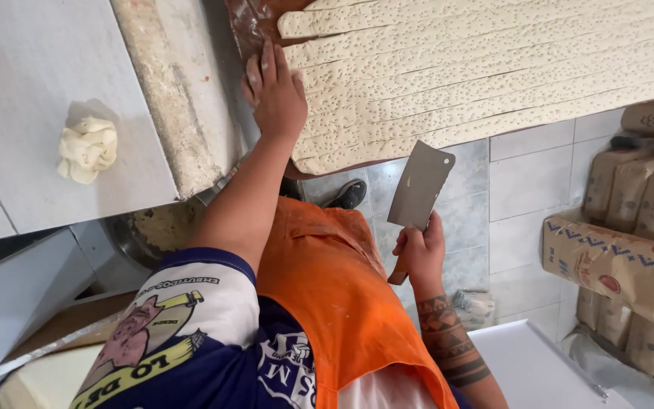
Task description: Cutting a large sheet of flattened dough into small uniform squares using a metal bench scraper
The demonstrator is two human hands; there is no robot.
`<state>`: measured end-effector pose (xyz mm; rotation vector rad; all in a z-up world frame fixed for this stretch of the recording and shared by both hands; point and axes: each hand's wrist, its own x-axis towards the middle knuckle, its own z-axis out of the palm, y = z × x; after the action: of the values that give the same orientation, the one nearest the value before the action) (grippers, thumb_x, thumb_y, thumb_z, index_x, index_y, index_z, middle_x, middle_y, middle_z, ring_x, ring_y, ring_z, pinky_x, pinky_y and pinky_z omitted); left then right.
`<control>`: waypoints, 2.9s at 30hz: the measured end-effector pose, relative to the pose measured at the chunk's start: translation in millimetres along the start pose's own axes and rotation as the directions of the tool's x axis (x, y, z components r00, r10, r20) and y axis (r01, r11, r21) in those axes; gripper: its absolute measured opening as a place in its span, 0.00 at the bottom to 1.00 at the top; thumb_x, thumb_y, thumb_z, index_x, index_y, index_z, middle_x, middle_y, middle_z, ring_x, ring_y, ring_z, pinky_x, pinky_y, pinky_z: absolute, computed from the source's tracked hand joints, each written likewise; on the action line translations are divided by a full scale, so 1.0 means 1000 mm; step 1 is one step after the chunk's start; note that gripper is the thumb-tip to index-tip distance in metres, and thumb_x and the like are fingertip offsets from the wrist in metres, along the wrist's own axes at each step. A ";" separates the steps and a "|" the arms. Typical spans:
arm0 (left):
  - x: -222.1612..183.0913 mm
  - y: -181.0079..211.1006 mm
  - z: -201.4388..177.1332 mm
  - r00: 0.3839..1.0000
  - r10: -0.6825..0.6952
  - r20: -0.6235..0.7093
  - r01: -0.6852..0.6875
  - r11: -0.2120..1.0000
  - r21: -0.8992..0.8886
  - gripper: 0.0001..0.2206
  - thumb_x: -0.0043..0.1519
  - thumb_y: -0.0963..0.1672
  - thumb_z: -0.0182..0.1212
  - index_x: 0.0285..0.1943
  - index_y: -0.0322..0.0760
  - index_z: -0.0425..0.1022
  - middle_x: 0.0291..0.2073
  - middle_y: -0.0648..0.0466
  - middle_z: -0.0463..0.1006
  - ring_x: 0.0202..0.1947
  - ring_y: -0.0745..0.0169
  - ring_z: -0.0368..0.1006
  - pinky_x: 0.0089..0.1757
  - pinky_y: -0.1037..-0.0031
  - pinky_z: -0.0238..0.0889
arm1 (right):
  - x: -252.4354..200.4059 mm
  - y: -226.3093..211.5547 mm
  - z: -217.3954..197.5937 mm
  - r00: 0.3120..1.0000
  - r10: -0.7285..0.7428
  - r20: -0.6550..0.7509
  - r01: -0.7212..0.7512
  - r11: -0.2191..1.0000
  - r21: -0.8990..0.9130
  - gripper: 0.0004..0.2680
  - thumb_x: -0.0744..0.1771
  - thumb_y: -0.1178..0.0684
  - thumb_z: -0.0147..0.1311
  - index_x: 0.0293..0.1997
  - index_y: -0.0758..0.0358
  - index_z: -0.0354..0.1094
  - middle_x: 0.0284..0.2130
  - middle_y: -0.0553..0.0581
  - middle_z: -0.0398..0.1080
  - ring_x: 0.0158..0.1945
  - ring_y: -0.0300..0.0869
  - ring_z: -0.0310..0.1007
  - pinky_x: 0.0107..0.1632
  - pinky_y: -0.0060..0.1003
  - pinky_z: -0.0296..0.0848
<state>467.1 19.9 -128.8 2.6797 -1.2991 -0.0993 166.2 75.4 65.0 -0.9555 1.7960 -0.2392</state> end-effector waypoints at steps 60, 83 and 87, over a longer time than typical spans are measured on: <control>-0.105 -0.075 0.001 0.805 0.584 -0.104 -0.589 0.766 -0.259 0.46 0.52 0.59 0.79 0.77 0.47 0.60 0.78 0.48 0.51 0.77 0.45 0.50 0.68 0.42 0.46 | 0.094 -0.123 0.187 0.739 -0.514 0.436 0.660 0.426 -0.619 0.26 0.73 0.51 0.40 0.81 0.42 0.28 0.21 0.58 0.70 0.20 0.53 0.67 0.24 0.49 0.65; -0.103 -0.067 0.030 0.836 0.452 -0.312 -0.542 0.772 -0.333 0.62 0.32 0.65 0.88 0.75 0.42 0.63 0.74 0.51 0.62 0.74 0.46 0.60 0.68 0.44 0.42 | 0.063 -0.135 0.219 0.873 -0.317 0.370 0.467 0.326 -0.822 0.34 0.72 0.56 0.45 0.78 0.45 0.11 0.22 0.55 0.73 0.21 0.45 0.68 0.24 0.39 0.66; -0.104 -0.058 0.025 0.832 0.318 -0.455 -0.506 0.772 -0.385 0.44 0.64 0.67 0.20 0.72 0.42 0.68 0.71 0.52 0.66 0.72 0.48 0.62 0.67 0.48 0.44 | 0.042 -0.114 0.200 0.888 -0.259 0.381 0.455 0.363 -0.813 0.32 0.71 0.56 0.42 0.80 0.45 0.14 0.20 0.56 0.70 0.19 0.46 0.64 0.23 0.42 0.62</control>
<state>444.0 133.9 -164.5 1.8198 -1.4690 0.1098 387.9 23.4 11.4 -2.0772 1.4322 0.6278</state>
